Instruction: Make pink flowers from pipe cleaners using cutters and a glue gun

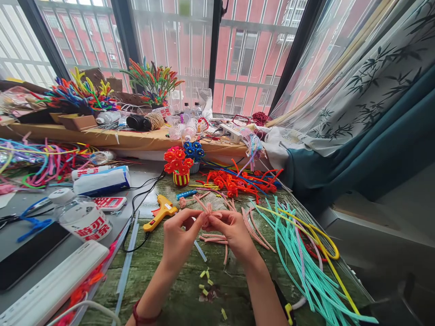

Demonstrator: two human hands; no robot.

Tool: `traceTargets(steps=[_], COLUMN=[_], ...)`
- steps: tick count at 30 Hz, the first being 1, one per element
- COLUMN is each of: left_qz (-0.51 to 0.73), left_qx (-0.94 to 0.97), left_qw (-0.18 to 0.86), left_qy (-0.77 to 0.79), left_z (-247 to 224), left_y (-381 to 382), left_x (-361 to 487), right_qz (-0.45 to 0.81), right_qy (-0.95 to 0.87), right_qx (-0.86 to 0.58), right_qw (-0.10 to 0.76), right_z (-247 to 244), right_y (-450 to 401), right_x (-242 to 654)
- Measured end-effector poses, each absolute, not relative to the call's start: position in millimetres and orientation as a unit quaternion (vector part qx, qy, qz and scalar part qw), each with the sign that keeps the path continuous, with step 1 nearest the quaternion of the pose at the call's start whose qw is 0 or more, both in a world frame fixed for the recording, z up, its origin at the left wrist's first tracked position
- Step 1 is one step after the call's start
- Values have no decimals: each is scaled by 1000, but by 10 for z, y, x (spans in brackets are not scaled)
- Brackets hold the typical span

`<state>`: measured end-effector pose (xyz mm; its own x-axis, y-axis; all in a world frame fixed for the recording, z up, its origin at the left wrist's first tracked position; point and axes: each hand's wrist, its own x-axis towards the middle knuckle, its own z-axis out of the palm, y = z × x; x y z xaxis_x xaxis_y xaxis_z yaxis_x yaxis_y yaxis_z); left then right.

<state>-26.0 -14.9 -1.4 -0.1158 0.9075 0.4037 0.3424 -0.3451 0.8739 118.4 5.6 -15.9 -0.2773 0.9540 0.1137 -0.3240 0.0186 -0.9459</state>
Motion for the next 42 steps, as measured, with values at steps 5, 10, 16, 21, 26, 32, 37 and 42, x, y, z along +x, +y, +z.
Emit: traceTargets(steps=[5,10,16,21,26,32,37,42], left_qz=[528,524,543,523,452,432,407,400], left_qx=[615,613,588,621,686,632,633,684], left_qw=[297,330,339,301,327,439,475,403], left_qy=[505,490,494,500,467,470,456,459], left_z=[-16,-15,-64,-68,-11,29,23,25], left_y=[-137,-136,-119,-126,-64,3,-20,-36], left_x=[-260,-265,-277,-249,-390,-561,-533,-533], right_qz=[613,604,611,593,585,578,601,602], right_qy=[-500,-499,-488,-473,-495,-556,-575,-594], right_qx=[-317,-322,-320,-330,-331,-319,-306,-334], right_qw=[524,531,535,563,551,505,462,416], right_z=[-190,-175,-147,-188,-176,-118,-153,-174], right_y=[74,67,59,97,108,67,52,48], right_x=[1200,1217,1198,1176,1215,1257,1238,1238])
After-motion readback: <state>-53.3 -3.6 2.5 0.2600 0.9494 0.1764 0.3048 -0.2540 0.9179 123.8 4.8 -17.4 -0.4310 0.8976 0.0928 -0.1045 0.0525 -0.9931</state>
